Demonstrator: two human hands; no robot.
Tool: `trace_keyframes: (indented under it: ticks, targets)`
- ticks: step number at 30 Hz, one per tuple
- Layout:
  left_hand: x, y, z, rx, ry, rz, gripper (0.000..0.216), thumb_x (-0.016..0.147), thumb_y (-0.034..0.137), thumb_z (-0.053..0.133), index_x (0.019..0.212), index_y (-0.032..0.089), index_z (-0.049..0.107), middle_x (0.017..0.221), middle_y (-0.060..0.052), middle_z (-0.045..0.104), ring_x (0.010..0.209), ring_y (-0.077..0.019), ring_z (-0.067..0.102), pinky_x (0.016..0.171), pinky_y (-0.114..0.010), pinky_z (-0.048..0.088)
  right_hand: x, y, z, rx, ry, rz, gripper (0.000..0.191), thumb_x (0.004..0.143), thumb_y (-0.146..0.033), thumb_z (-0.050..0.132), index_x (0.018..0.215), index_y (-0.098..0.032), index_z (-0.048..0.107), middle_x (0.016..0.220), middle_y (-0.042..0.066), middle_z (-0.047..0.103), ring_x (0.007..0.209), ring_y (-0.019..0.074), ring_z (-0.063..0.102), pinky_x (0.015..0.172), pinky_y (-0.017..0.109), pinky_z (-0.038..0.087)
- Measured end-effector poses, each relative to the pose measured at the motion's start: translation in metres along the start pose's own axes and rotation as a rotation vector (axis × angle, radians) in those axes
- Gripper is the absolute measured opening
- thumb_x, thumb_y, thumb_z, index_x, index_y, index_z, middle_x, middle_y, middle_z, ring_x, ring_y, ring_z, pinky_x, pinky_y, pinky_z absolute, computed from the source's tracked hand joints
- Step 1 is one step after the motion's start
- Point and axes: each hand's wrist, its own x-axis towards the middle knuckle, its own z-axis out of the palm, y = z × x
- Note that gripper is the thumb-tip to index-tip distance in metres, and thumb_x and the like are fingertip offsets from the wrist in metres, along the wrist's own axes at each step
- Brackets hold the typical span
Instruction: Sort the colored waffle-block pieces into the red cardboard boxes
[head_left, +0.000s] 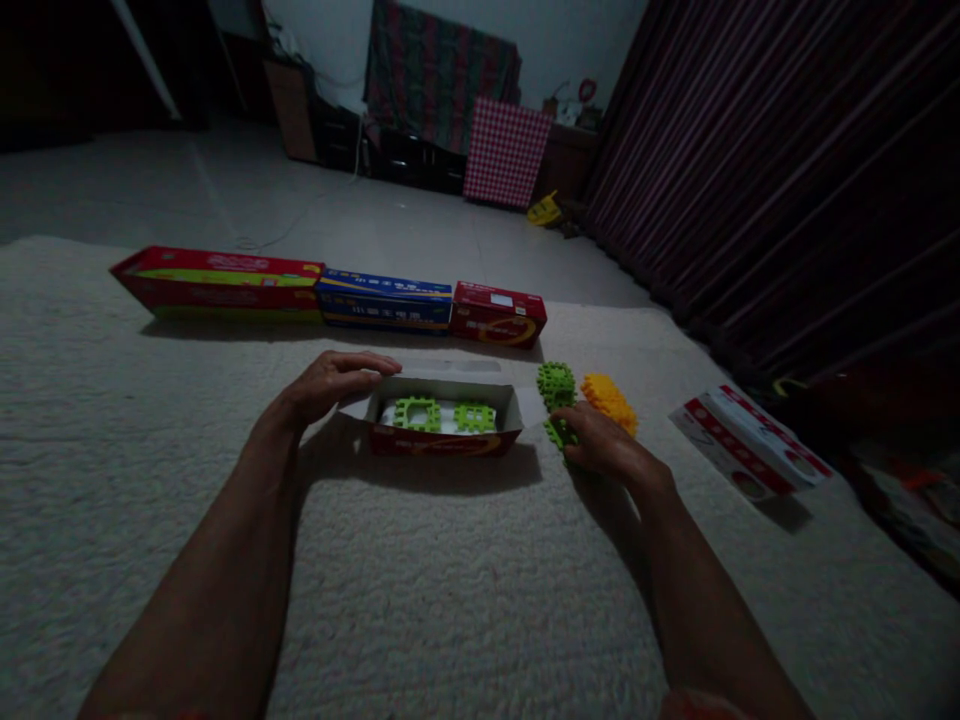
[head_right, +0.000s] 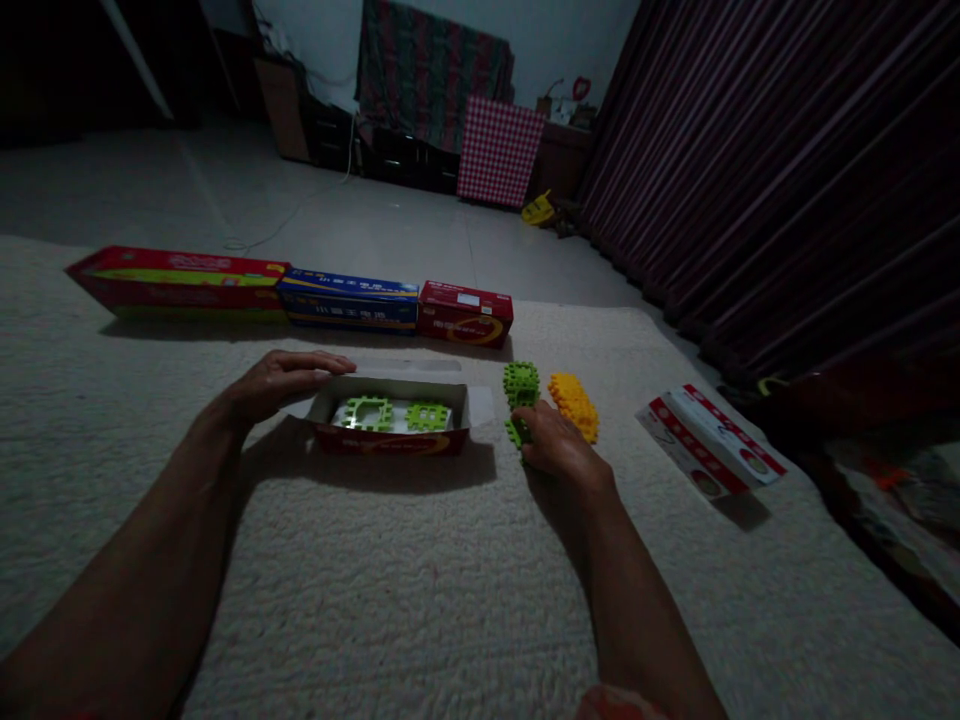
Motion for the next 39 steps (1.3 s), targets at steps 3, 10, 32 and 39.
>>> trace_keyframes:
  ticks: [3, 10, 32, 39]
  targets:
    - [0.000, 0.002, 0.001, 0.002, 0.007, 0.009, 0.024, 0.069, 0.040, 0.079, 0.088, 0.026, 0.083, 0.108, -0.008, 0.078, 0.113, -0.0297, 0.066, 0.103, -0.042, 0.049, 0.002, -0.001, 0.001, -0.010, 0.019, -0.047, 0.046, 0.079, -0.013, 0.067, 0.124, -0.017, 0.067, 0.120, 0.015, 0.063, 0.109, 0.0292, 0.061, 0.094, 0.039, 0.047]
    - [0.000, 0.002, 0.001, 0.015, 0.015, -0.022, 0.026, 0.067, 0.042, 0.080, 0.088, 0.027, 0.083, 0.111, -0.007, 0.078, 0.116, -0.0305, 0.066, 0.106, -0.043, 0.047, 0.001, -0.002, 0.002, 0.018, 0.037, -0.091, 0.039, 0.078, -0.016, 0.069, 0.117, -0.017, 0.068, 0.121, 0.016, 0.062, 0.110, 0.0288, 0.061, 0.097, 0.041, 0.048]
    - [-0.001, 0.002, 0.002, -0.009, 0.018, -0.031, 0.030, 0.066, 0.044, 0.081, 0.088, 0.024, 0.083, 0.110, -0.009, 0.078, 0.111, -0.0300, 0.066, 0.099, -0.043, 0.051, 0.001, -0.050, -0.075, 0.170, 0.308, -0.433, 0.037, 0.077, -0.032, 0.078, 0.108, -0.022, 0.062, 0.110, 0.008, 0.064, 0.097, 0.0221, 0.063, 0.085, 0.034, 0.050]
    - [0.000, 0.000, 0.001, -0.025, -0.003, -0.013, 0.027, 0.068, 0.041, 0.080, 0.089, 0.024, 0.083, 0.107, -0.008, 0.078, 0.109, -0.0287, 0.067, 0.098, -0.043, 0.051, 0.018, -0.104, -0.060, 0.101, 0.136, -0.466, 0.035, 0.077, -0.026, 0.077, 0.108, -0.022, 0.060, 0.111, 0.007, 0.063, 0.099, 0.0219, 0.060, 0.085, 0.033, 0.047]
